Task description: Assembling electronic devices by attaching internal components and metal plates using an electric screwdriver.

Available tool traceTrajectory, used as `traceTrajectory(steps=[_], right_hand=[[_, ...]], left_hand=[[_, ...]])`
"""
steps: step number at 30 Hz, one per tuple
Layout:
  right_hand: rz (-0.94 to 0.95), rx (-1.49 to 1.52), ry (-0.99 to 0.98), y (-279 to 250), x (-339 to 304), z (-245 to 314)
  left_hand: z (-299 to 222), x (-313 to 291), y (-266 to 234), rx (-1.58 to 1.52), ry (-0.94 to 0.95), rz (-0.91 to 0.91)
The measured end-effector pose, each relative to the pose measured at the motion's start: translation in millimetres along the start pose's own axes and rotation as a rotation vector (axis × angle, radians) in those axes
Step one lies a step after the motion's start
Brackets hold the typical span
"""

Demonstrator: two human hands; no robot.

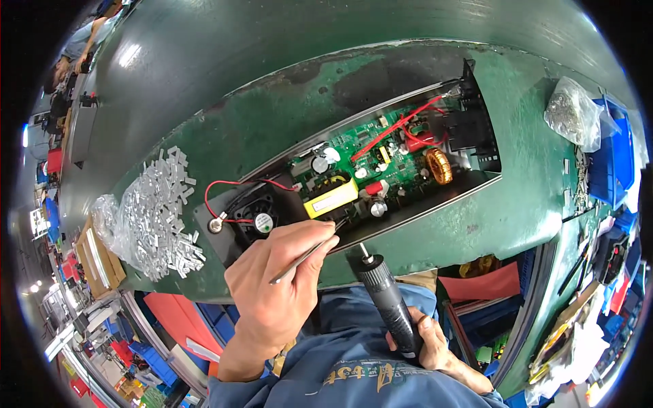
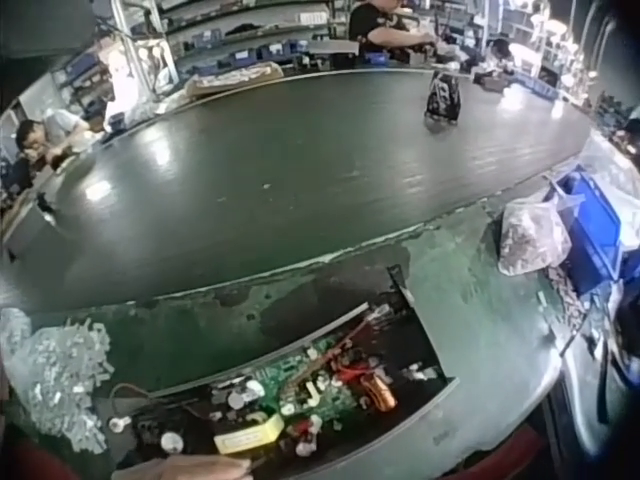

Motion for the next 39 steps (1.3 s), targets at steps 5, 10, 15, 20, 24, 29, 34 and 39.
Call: traceTrajectory(steps=[5, 10, 15, 20, 24, 29, 34, 39], right_hand=[[0.032, 0.02, 0.009, -2, 1, 4], [0.062, 0.16, 0.034, 0, 1, 2], [0.03, 0.181, 0.003, 1, -2, -7], [0.039, 0.197, 0.005, 1, 2, -6], [0.12, 0.243, 0.134, 0, 4, -13], [0.126, 0.25, 0.202, 3, 2, -10], [0.043, 0.068, 0.13, 3, 0, -2], [-0.039, -0.038, 0.082, 5, 1, 4]], left_hand=[[0, 2, -1, -0.025, 0.01, 0.001], [2, 2, -1, -0.032, 0.039, 0.021], [-2, 4, 0, -0.019, 0.047, 0.025], [1, 4, 0, -0.056, 0.005, 0.039], [2, 4, -4, -0.078, -0.006, 0.025], [0, 5, -3, -0.083, -0.065, 0.121], [3, 4, -4, -0.095, -0.039, 0.091], [2, 3, -3, -0.072, -0.02, 0.092]])
Point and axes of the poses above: each hand's wrist, its own x-axis towards the middle knuckle, its own y-axis out of the palm, z = x × y, the point moved 6 cm from there along x, towards the middle knuckle, and after that the axes turned 12 degrees about -y, right-handed, at the moved point
